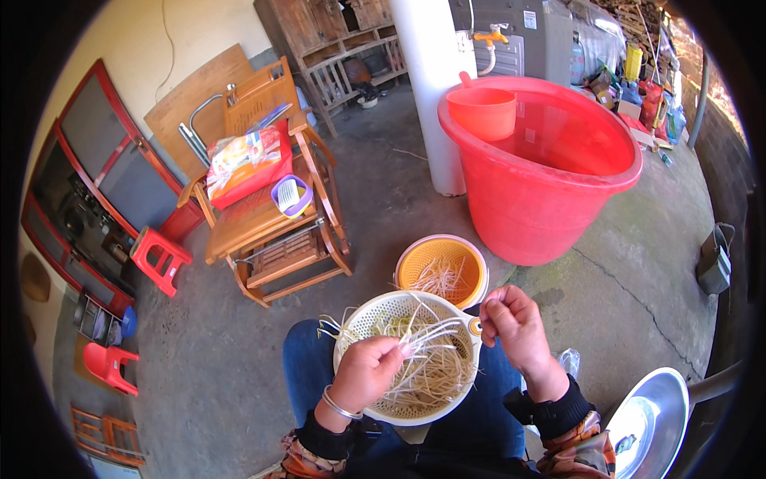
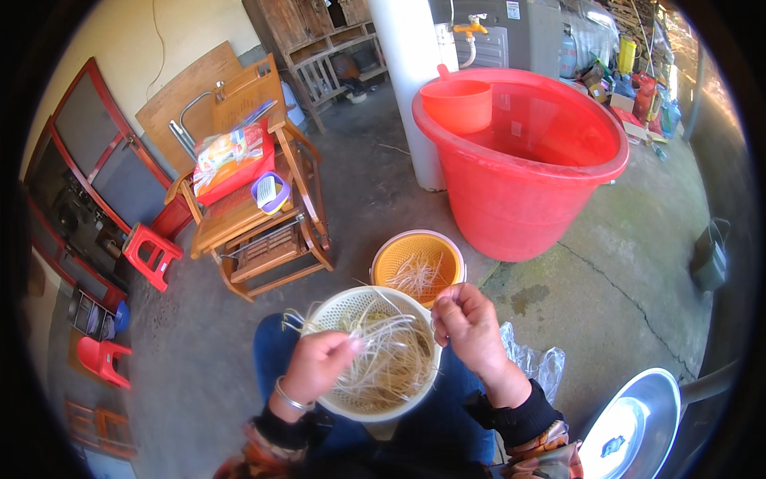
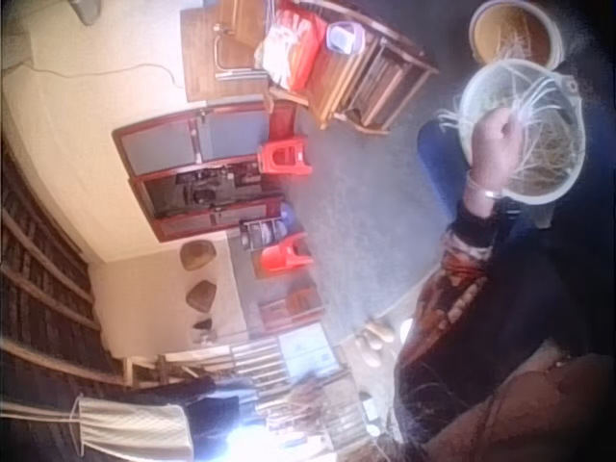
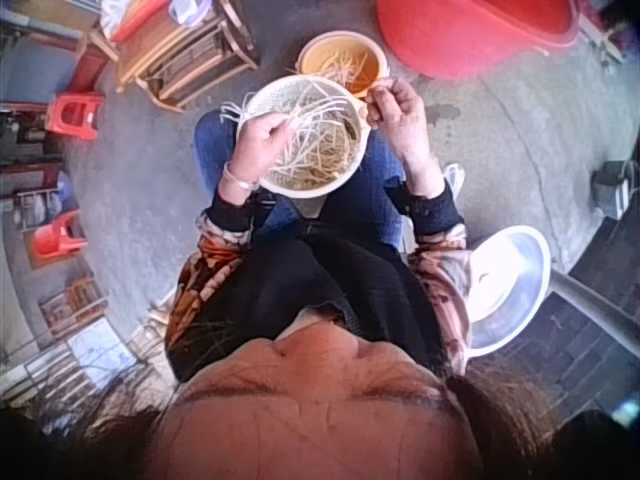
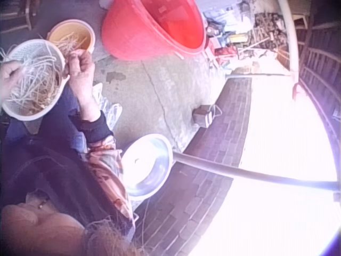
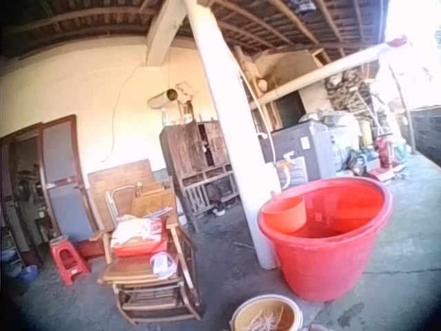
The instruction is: The person sits on the floor and sorts white sprouts by hand, separating them into a white colander and a yellow basket. The person repeatedly picks up sprouts, untangles them, and places them into the containers.
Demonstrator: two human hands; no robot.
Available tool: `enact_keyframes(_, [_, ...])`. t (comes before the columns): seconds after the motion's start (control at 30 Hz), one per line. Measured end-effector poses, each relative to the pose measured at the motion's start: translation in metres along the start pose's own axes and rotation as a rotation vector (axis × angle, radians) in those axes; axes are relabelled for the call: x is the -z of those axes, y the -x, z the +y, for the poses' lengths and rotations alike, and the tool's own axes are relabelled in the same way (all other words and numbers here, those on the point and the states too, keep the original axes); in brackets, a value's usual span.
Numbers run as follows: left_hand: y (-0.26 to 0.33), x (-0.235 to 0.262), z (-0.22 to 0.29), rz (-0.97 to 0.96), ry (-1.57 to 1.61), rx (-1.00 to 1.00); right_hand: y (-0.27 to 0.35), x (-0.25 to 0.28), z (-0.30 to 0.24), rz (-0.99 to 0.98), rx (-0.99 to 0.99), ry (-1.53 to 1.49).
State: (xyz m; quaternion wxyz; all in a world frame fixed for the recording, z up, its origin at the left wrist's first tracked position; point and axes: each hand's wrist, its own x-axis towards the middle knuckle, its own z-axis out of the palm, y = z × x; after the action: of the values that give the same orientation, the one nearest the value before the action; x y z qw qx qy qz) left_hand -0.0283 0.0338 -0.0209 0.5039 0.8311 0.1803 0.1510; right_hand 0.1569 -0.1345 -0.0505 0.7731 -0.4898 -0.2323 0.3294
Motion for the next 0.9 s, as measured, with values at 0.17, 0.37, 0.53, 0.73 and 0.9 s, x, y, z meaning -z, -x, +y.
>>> enact_keyframes(0.17, [-0.009,0.009,-0.007,-0.066,1.114,0.258,0.001,-0.008,0.004,-0.133,-0.147,-0.347])
enact_keyframes(0.37, [-0.018,0.003,-0.021,-0.026,1.338,0.275,0.009,-0.028,0.016,-0.247,-0.263,-0.170])
enact_keyframes(0.53, [-0.017,-0.007,-0.024,0.021,1.339,0.198,0.015,-0.042,0.024,-0.294,-0.242,0.043])
enact_keyframes(0.73, [-0.017,-0.021,-0.013,0.146,1.221,0.162,0.009,-0.061,0.036,-0.281,-0.032,0.474])
enact_keyframes(0.9, [-0.016,-0.029,-0.010,0.213,1.155,0.222,0.010,-0.063,0.041,-0.265,0.282,0.678])
